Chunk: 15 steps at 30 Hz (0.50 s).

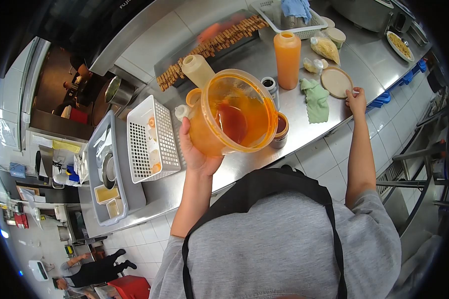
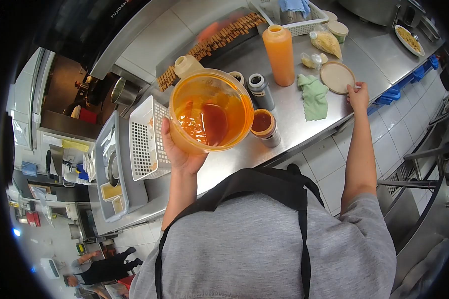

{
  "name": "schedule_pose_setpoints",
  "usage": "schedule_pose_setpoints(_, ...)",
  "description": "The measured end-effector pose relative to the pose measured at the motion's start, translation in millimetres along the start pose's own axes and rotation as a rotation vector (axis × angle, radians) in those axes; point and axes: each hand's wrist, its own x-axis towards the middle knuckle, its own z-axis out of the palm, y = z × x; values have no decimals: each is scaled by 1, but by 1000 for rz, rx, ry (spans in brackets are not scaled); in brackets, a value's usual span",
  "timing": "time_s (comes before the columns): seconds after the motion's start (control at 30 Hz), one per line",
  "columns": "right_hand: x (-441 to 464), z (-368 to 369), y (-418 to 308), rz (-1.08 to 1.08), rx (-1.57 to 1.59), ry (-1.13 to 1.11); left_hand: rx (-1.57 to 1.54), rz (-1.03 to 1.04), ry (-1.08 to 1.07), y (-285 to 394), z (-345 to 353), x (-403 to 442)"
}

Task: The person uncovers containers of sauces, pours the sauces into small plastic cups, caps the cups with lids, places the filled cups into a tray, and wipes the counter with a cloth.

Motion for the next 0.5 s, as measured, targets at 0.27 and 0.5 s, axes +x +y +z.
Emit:
schedule_pose_setpoints(0.27,9,1,11,24,108,21,281,146,79,6,15,-3)
schedule_pose_setpoints(0.5,5,0,11,9,137,27,639,136,32,2,32,5)
